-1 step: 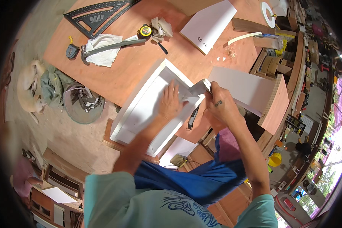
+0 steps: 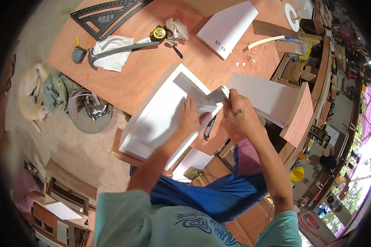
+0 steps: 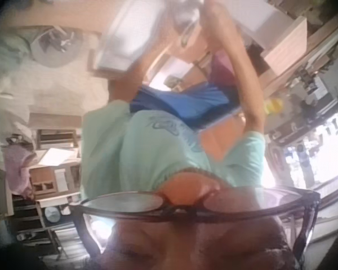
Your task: The person assembles a white wooden drawer by attaching thin wooden strips to its edges. They use a hammer to tap the strips into place and a hand saw to trim excess material. The drawer is rotated and repositioned repeatedly to access different sides.
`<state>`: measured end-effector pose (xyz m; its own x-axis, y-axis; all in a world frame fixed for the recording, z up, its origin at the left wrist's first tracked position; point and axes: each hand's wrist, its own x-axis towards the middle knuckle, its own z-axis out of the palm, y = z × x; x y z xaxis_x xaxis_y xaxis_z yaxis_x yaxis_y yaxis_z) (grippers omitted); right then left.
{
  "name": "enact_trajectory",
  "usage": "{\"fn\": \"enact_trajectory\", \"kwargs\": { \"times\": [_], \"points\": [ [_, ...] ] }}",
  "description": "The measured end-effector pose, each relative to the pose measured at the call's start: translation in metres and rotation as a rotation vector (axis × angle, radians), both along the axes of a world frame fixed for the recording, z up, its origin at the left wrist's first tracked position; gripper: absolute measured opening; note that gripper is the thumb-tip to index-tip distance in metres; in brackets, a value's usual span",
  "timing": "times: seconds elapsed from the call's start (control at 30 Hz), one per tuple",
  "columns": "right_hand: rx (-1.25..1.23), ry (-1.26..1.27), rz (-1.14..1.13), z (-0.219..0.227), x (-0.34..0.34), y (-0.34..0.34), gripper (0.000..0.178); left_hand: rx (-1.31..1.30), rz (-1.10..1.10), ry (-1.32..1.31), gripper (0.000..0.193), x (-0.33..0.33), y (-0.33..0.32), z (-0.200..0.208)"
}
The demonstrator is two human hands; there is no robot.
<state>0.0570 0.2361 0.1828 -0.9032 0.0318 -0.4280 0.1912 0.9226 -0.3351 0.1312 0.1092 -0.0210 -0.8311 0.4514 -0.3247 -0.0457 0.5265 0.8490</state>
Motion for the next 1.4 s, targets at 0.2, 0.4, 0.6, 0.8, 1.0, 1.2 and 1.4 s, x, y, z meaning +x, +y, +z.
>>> {"fn": "enact_trajectory", "kwargs": {
  "times": [0.2,0.4,0.6,0.8,1.0,1.2,1.4],
  "points": [
    [0.082,-0.111,-0.045,-0.013,0.000,-0.001,0.017,0.219,0.835,-0.641,0.077,0.008,0.137,0.041],
    [0.121,-0.168,-0.044,-0.028,-0.015,-0.008,0.018,0.220,1.092,-0.815,0.054,0.007,0.166,0.003],
    [0.147,-0.354,-0.078,-0.026,-0.034,-0.024,0.029,0.155,1.033,-0.784,0.055,-0.012,0.149,0.021],
    [0.141,-0.393,-0.105,-0.031,-0.049,-0.027,0.020,0.201,1.068,-0.760,0.052,0.011,0.172,-0.018],
    [0.164,-0.388,-0.024,-0.044,-0.062,-0.024,0.024,0.048,0.891,-0.678,0.051,-0.008,0.160,0.004],
    [0.150,-0.398,-0.013,-0.056,-0.064,-0.026,0.026,0.115,0.936,-0.756,0.054,-0.020,0.145,0.019],
    [0.080,-0.335,-0.267,-0.029,-0.037,-0.018,0.026,0.134,1.067,-0.711,0.073,-0.005,0.138,0.016]
  ]
}}
